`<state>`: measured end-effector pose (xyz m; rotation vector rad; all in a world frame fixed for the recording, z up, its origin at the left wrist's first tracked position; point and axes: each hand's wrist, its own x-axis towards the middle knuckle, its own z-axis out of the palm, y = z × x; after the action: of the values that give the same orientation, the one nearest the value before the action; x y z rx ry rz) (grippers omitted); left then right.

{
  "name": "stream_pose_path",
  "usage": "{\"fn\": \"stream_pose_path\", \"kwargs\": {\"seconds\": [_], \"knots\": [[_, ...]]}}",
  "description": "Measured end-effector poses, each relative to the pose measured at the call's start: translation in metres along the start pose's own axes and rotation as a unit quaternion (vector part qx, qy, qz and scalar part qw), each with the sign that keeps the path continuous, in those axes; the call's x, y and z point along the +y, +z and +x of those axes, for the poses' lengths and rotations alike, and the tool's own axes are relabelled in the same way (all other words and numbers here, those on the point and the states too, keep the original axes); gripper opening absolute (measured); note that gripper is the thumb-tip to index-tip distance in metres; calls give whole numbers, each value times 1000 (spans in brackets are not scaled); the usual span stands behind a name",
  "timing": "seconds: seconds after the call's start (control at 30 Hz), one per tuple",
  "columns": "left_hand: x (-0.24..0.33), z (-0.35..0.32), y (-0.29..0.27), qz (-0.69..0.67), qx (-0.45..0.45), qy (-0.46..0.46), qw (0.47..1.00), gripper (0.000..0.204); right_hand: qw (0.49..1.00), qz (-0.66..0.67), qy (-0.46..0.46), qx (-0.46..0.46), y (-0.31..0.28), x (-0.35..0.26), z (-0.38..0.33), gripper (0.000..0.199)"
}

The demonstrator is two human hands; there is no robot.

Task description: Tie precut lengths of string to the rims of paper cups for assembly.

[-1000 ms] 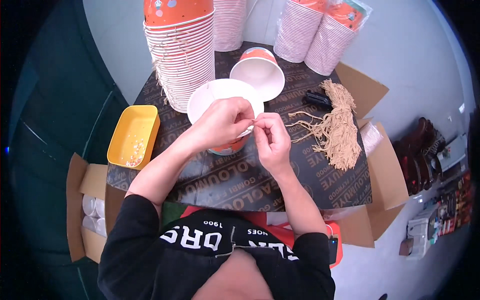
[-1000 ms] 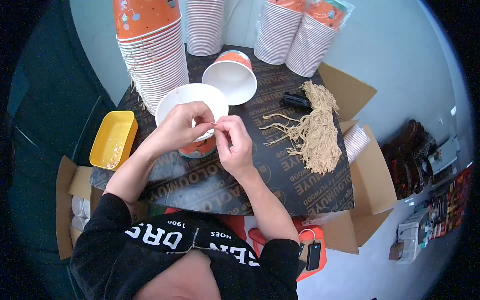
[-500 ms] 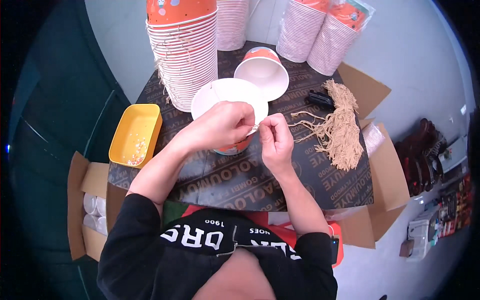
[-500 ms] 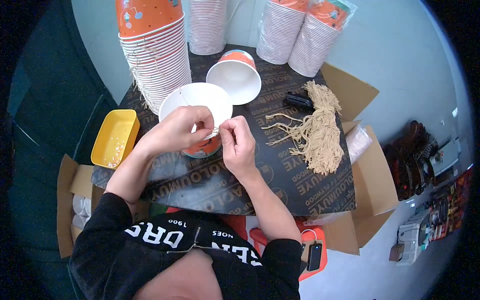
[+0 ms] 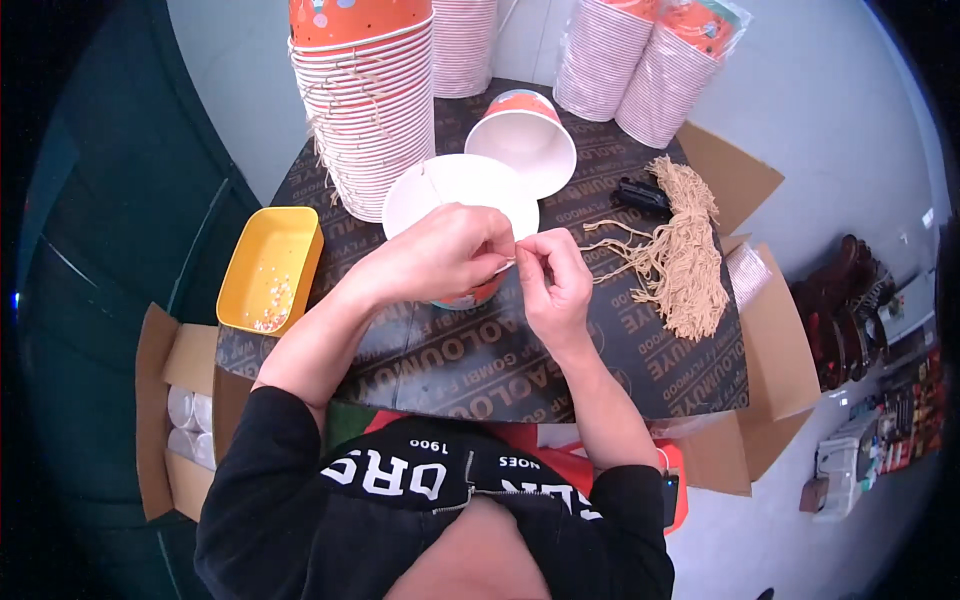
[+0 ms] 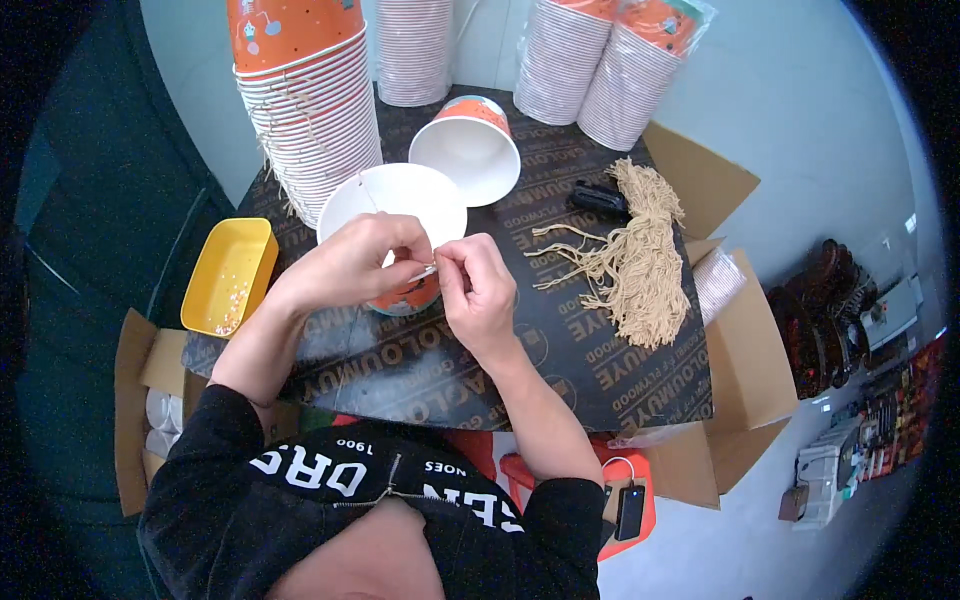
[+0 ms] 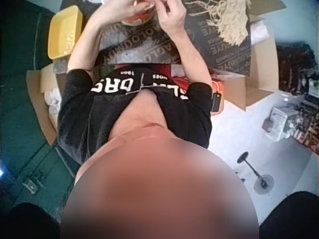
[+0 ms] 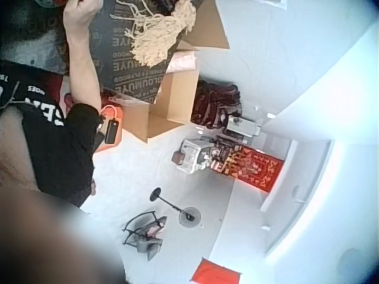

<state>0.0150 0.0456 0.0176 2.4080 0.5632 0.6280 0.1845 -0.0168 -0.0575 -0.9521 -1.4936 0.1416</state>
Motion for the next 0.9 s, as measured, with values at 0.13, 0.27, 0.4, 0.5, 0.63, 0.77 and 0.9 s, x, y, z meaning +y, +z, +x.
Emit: {"fn": "stream_pose_path", "kwargs": {"seconds": [0.13, 0.27, 0.4, 0.5, 0.63, 0.77, 0.9], "knots": [[1, 1, 0, -8, 2, -15, 1000, 8, 999, -20, -50, -4, -2, 2, 3, 8], [-2, 1, 1, -22, 17, -23, 999, 7, 999, -22, -47, -10, -3, 0, 4, 7], [-3, 1, 2, -25, 27, -22, 999, 7, 998, -26, -51, -16, -4, 0, 5, 7], [-3, 1, 2, -28, 30, -26, 999, 7, 998, -24, -53, -17, -4, -1, 5, 8], [-3, 2, 3, -36, 35, -22, 999, 6, 999, -17, -39, -24, -5, -3, 5, 7], [-1, 3, 5, -59, 40, -28, 997, 7, 999, -9, -20, -25, -5, 0, 4, 7], [-1, 3, 9, -81, 56, -25, 995, 7, 999, 14, 8, -29, -5, -1, 4, 6]]}}
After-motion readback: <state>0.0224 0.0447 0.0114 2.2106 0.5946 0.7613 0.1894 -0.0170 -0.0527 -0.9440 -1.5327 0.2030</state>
